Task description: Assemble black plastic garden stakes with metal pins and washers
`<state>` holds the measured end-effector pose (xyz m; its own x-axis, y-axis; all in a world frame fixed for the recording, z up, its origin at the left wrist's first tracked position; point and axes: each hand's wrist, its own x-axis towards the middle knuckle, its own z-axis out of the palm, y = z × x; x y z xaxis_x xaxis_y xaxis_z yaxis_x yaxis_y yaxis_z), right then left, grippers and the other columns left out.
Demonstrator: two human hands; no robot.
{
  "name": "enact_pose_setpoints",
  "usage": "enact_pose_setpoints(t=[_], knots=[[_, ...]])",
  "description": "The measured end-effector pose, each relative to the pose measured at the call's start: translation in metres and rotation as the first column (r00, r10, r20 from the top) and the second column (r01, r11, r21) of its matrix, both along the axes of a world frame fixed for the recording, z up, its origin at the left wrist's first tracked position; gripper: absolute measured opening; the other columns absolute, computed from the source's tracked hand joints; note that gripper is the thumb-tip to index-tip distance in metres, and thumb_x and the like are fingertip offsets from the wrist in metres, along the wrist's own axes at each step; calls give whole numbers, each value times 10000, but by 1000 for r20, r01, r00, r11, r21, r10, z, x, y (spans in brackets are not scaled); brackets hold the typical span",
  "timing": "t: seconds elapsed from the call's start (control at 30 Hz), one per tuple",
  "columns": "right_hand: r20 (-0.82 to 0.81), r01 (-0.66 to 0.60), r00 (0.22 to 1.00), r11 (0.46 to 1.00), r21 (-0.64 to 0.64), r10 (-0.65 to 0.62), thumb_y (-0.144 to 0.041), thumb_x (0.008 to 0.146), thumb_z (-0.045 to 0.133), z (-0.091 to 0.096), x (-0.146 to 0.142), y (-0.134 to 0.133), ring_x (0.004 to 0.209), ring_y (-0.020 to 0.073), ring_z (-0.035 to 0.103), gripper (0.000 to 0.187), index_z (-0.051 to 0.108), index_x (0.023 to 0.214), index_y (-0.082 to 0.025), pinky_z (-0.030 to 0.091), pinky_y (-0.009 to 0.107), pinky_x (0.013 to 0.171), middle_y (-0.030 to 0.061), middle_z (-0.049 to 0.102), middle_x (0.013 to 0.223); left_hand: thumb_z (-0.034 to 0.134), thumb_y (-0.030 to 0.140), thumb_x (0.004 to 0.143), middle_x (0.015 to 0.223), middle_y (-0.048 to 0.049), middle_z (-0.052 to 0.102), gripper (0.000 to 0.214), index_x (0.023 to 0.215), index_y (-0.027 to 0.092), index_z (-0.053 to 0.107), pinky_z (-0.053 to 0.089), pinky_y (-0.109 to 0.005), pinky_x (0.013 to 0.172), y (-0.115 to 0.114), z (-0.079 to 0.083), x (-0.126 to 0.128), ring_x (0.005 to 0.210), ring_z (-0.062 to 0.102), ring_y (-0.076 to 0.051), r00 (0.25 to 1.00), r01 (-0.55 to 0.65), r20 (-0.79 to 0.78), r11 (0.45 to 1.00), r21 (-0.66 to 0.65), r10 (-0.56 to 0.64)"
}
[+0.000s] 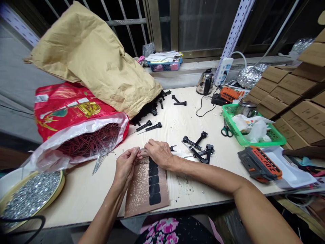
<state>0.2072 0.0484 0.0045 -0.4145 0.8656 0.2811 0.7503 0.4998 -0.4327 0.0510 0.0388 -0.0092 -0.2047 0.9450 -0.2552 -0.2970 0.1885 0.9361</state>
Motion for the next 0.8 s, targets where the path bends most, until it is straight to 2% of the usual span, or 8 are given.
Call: enact_pose_setpoints(t=[0.1,0.27,0.4,0.5,0.57,0.63,0.73,0.8], knots=[[133,-7,991,993,121,-9,-325,971,405,1,0,-2,750,126,559,289,631,878,-171,326,242,592,45,612,876,836,358,510,648,-2,645,407,776,92,682,457,-219,559,0,3,1,523,545,-78,1000,16,9,1000,-18,-15],[82,8,996,989,145,-20,-328,958,450,-3,2,-2,770,118,544,226,627,914,-195,323,249,608,19,607,877,858,343,463,645,-11,646,442,776,79,691,458,-201,530,1,6,0,522,530,-66,998,42,42,998,-55,-40],[204,-32,979,954,297,-30,-265,968,422,-4,2,-3,778,151,497,247,616,839,-186,290,298,631,35,607,844,866,318,451,630,-13,639,435,760,71,687,442,-179,499,3,5,3,503,515,-54,997,19,78,997,-72,-13],[235,-94,972,938,335,14,-223,982,371,-5,1,-3,762,160,476,285,607,828,-181,268,313,623,47,603,810,873,284,441,620,-18,633,412,736,71,680,434,-178,488,3,5,5,492,504,-52,993,11,117,995,-97,0],[220,-107,975,944,311,38,-215,988,346,-5,1,-2,764,158,482,308,606,827,-173,267,312,623,55,606,809,865,295,463,617,-13,628,393,732,78,676,433,-185,492,2,5,5,490,499,-54,996,7,92,997,-81,1],[153,-74,987,971,227,40,-252,987,361,-6,1,-1,767,149,503,292,604,849,-165,279,296,622,56,614,836,840,330,517,631,-5,633,374,753,90,678,435,-194,510,0,4,4,501,508,-61,1000,-4,-1,1000,-24,4],[-30,-38,999,999,-30,37,-345,972,411,-5,4,2,744,123,537,260,598,898,-180,294,252,599,23,630,862,801,366,581,649,5,640,342,770,107,680,430,-200,526,-2,2,0,512,524,-69,992,15,-130,999,30,-11],[-115,-55,993,987,-152,38,-367,960,436,-3,6,2,751,114,555,237,598,913,-201,295,232,591,-2,637,877,810,365,562,650,4,640,353,766,106,683,427,-196,516,-3,3,-3,503,525,-67,993,55,-105,998,-14,-56]])
